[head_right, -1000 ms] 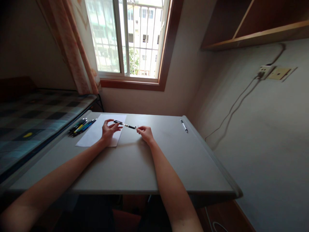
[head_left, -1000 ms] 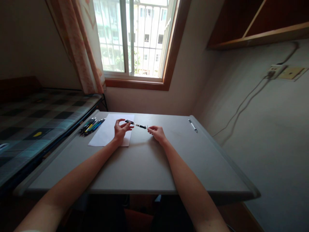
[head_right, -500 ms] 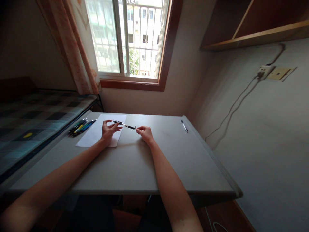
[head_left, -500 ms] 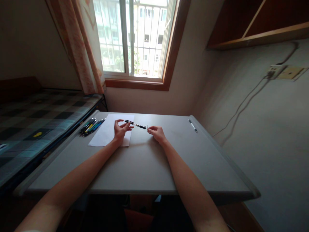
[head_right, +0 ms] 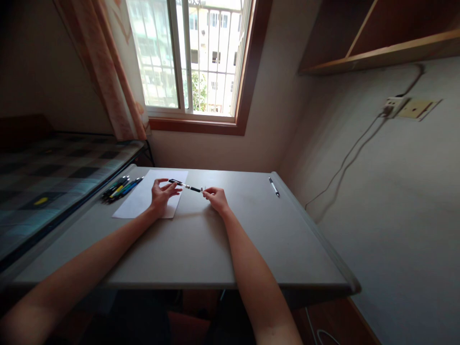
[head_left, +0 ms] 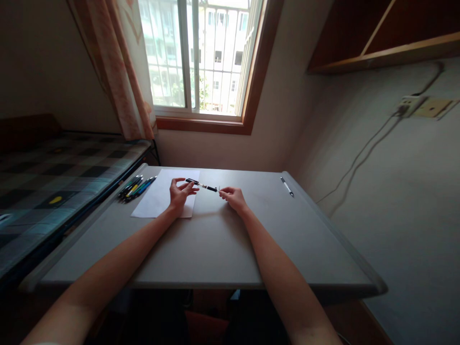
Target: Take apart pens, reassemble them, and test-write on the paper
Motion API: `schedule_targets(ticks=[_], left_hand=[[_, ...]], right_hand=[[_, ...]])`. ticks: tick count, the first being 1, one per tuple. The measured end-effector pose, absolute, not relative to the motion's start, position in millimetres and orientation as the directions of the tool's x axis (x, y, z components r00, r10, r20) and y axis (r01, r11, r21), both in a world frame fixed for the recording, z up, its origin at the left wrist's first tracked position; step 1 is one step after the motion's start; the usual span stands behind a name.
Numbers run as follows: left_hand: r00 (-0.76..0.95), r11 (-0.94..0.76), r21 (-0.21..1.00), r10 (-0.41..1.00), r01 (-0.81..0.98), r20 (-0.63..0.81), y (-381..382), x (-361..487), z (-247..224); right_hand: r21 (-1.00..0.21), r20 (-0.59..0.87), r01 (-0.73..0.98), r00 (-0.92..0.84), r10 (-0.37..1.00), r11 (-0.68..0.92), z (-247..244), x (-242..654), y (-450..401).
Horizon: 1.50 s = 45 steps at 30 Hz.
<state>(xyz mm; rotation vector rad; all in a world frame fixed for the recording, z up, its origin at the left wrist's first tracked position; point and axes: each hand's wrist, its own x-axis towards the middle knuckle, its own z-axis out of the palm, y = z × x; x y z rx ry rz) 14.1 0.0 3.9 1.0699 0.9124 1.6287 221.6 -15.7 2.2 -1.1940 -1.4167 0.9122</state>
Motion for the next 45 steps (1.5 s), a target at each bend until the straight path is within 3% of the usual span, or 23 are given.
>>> schedule_targets(ticks=[11,32,45], left_hand=[[-0.141,-0.279,0.911,0.959,-0.303,0.246,-3.3,15.4,5.2],[-0.137,-0.191,0.892,0.980,-0.410,0.147,0.3,15.7,5.4],[0.046,-0.069,0.880,0.994,-0.470,0.103,-3.1,19.8,4.6]], right_hand=[[-0.953,0.223,0.213,0.009,0.975,0.216,1.0,221.2,-14.9],[-0.972,0.186,0.148,0.026,0.982,0.180,9.2,219.5,-19.4],[-0.951,0.271,0.160,0.022,0.962,0.264,8.1,215.9,-19.7]])
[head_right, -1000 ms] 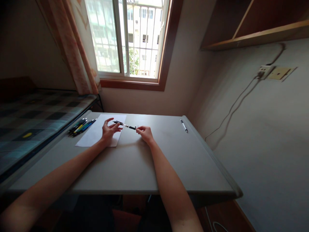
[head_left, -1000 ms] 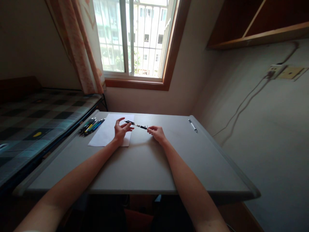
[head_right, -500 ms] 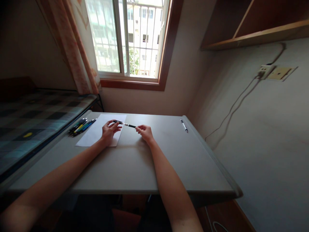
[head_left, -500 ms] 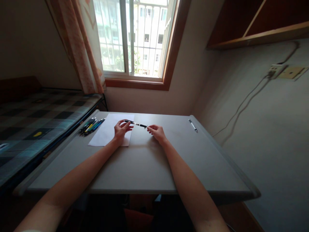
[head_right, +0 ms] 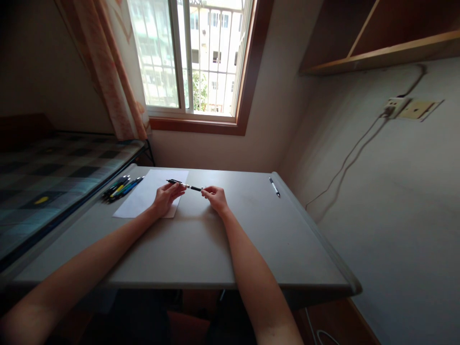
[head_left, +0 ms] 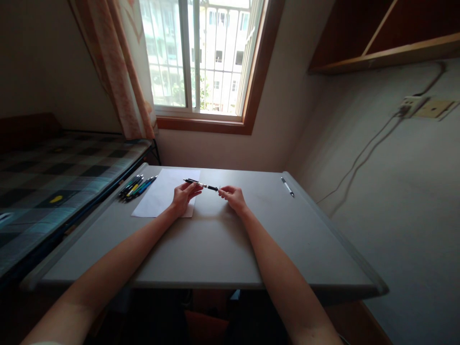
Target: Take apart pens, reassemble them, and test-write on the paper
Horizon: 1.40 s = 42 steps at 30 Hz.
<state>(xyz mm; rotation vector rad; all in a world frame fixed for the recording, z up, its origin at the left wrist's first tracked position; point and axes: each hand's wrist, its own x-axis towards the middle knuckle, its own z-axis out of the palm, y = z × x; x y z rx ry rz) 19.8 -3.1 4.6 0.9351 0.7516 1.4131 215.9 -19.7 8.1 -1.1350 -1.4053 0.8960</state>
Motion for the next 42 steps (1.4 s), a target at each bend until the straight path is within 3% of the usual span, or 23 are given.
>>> schedule_targets(ticks=[5,8,12,16,25,42], left_hand=[[0.039,-0.041,0.863,0.997,-0.503,0.070,0,19,1],[0.001,-0.050,0.849,0.998,-0.526,0.059,2,17,0],[-0.062,-0.082,0.838,0.996,-0.539,0.058,4,15,0],[-0.076,-0.094,0.831,0.995,-0.549,0.063,4,15,0],[-0.074,-0.092,0.829,0.995,-0.552,0.061,2,16,1],[-0.073,-0.092,0.811,0.995,-0.578,0.061,3,16,0]], right_hand=[[-0.940,0.274,0.202,-0.028,0.961,0.274,5,213,-21],[-0.894,0.295,0.342,-0.035,0.955,0.289,0,216,-20],[-0.647,0.435,0.685,-0.027,0.900,0.333,-6,222,-18],[-0.460,0.450,0.836,-0.072,0.890,0.301,-9,223,-18],[-0.307,0.328,0.913,-0.164,0.930,0.269,-10,218,-19],[-0.235,0.186,0.946,-0.183,0.966,0.224,1,214,-25]])
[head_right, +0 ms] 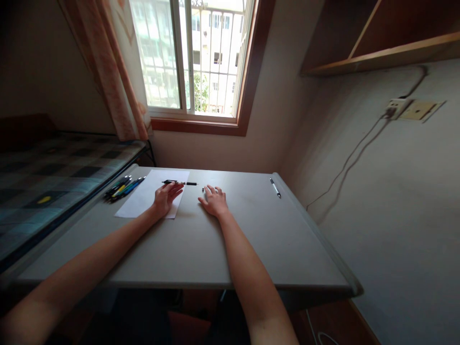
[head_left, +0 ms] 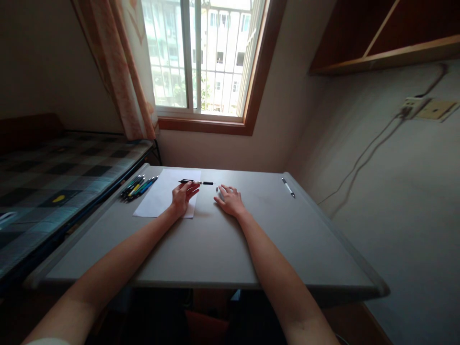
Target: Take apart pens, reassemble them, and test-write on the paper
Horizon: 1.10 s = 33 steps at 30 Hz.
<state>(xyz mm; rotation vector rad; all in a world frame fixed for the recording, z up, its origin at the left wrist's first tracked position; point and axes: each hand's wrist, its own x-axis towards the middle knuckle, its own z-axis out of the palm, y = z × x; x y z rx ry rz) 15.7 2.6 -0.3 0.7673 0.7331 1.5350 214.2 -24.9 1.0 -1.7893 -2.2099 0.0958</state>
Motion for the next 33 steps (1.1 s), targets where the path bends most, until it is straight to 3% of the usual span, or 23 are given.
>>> schedule_targets(ticks=[8,16,21,25,33], left_hand=[[-0.068,-0.091,0.818,0.996,-0.568,0.063,2,15,0],[-0.056,-0.086,0.828,0.996,-0.554,0.065,3,14,-1],[-0.053,-0.085,0.827,0.996,-0.556,0.067,3,14,-1],[-0.045,-0.082,0.829,0.997,-0.553,0.068,3,14,-1],[-0.030,-0.076,0.829,0.997,-0.554,0.072,1,15,1]], right_hand=[[-0.309,0.282,0.918,-0.161,0.946,0.248,-5,217,-22],[-0.610,0.537,0.706,0.035,0.843,0.360,-13,225,-10],[-0.807,0.498,0.470,0.216,0.840,0.358,-5,223,-13],[-0.841,0.485,0.406,0.276,0.830,0.357,1,220,-15],[-0.868,0.468,0.293,0.213,0.858,0.401,0,215,-15]])
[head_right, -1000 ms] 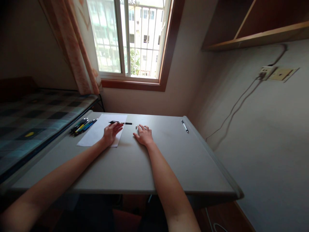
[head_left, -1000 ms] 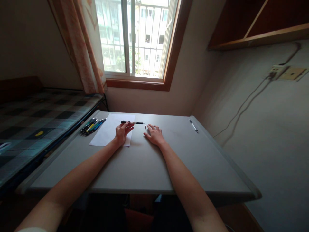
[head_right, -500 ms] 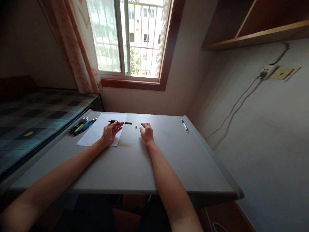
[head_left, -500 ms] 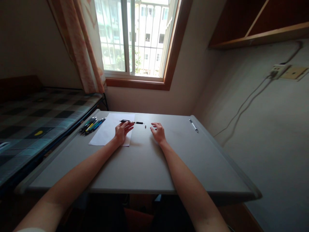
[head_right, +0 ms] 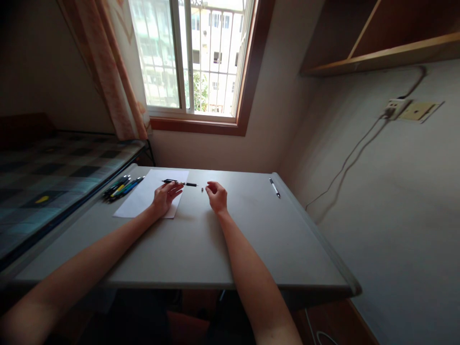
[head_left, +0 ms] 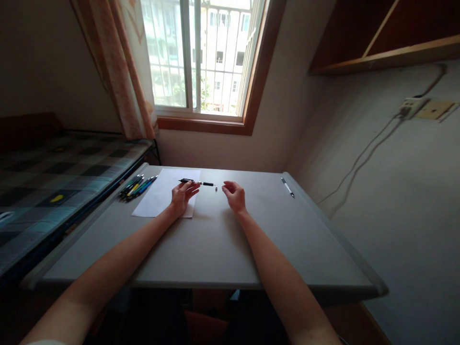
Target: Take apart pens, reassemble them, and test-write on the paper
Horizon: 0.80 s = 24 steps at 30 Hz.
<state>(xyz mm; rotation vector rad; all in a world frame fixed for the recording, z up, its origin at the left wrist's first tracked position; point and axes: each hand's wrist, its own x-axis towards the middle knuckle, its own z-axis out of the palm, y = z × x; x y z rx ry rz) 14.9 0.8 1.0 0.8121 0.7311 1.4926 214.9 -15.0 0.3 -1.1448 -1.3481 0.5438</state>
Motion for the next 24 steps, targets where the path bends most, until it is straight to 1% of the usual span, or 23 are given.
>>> schedule_targets(ticks=[5,12,24], left_hand=[[-0.006,-0.073,0.830,0.997,-0.553,0.083,0.1,15.7,1.3],[-0.015,-0.068,0.840,0.997,-0.539,0.071,-0.5,16.3,2.4],[0.002,-0.064,0.848,0.997,-0.525,0.076,-2.6,17.0,4.2]], right_hand=[[-0.864,0.468,0.297,0.180,0.865,0.406,2.7,212.6,-17.5],[-0.826,0.525,0.331,0.159,0.836,0.456,6.8,210.5,-21.5],[-0.810,0.548,0.317,0.109,0.829,0.493,7.3,207.3,-23.3]])
